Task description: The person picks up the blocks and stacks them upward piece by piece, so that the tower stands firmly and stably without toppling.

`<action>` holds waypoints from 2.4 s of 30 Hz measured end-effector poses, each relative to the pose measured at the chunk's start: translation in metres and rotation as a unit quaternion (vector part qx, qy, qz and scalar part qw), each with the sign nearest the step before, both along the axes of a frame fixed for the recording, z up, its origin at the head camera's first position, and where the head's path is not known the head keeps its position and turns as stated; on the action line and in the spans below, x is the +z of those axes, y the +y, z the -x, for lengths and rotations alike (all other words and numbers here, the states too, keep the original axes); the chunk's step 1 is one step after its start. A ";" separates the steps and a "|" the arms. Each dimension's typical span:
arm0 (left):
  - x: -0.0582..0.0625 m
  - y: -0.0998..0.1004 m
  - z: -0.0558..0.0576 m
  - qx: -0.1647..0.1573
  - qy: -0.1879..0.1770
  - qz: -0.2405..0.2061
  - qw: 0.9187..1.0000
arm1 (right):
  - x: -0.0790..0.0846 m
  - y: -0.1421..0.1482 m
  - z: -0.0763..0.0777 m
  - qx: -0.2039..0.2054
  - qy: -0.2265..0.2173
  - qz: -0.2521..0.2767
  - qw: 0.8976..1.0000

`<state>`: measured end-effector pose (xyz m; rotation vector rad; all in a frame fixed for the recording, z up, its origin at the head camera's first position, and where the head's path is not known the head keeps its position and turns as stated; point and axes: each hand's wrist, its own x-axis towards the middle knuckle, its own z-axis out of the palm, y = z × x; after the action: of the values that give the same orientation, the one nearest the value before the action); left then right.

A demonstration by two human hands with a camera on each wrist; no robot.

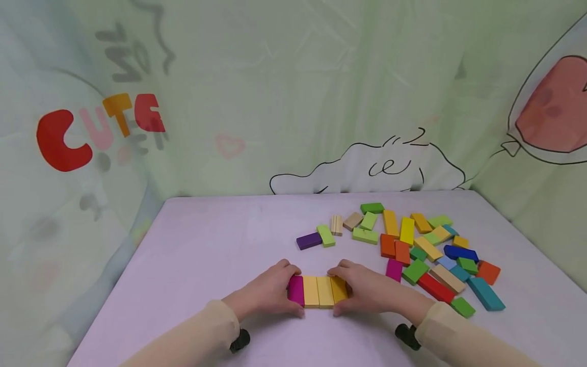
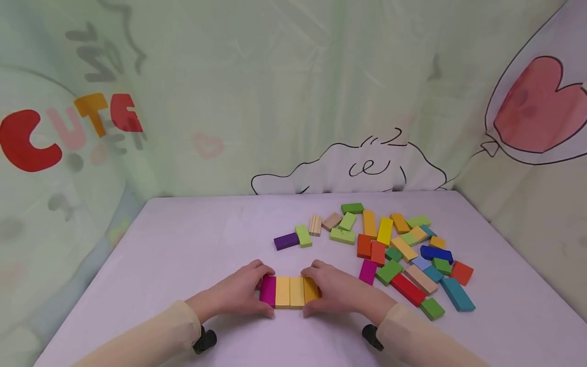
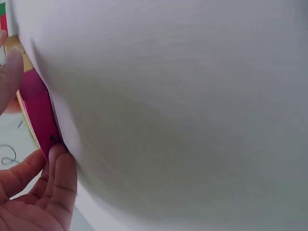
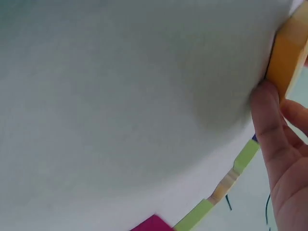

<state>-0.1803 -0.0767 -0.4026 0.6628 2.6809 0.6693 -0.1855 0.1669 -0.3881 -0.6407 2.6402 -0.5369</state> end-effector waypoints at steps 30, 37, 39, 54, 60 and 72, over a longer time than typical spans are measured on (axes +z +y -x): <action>-0.009 -0.007 0.001 0.023 -0.015 -0.062 0.998 | -0.007 -0.036 0.093 0.039 0.109 -0.047 0.992; -0.007 -0.011 0.001 0.035 -0.019 -0.078 0.996 | -0.003 -0.035 0.072 0.018 0.021 0.019 0.999; -0.007 -0.012 0.001 0.042 -0.024 -0.074 0.996 | -0.003 -0.034 0.068 0.025 0.005 0.036 0.999; -0.002 -0.008 0.002 0.060 -0.053 -0.061 0.995 | -0.003 -0.031 0.056 0.048 -0.026 0.079 0.995; -0.001 -0.007 0.004 0.059 -0.055 -0.051 0.995 | -0.002 -0.029 0.057 0.038 -0.029 0.086 0.995; 0.002 -0.003 0.005 0.064 -0.048 -0.026 0.996 | -0.002 -0.007 0.089 -0.061 0.101 0.000 0.993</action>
<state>-0.1850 -0.0794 -0.4002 0.4617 2.6419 0.7844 -0.2742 0.1599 -0.3896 -0.5636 2.8844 -0.5314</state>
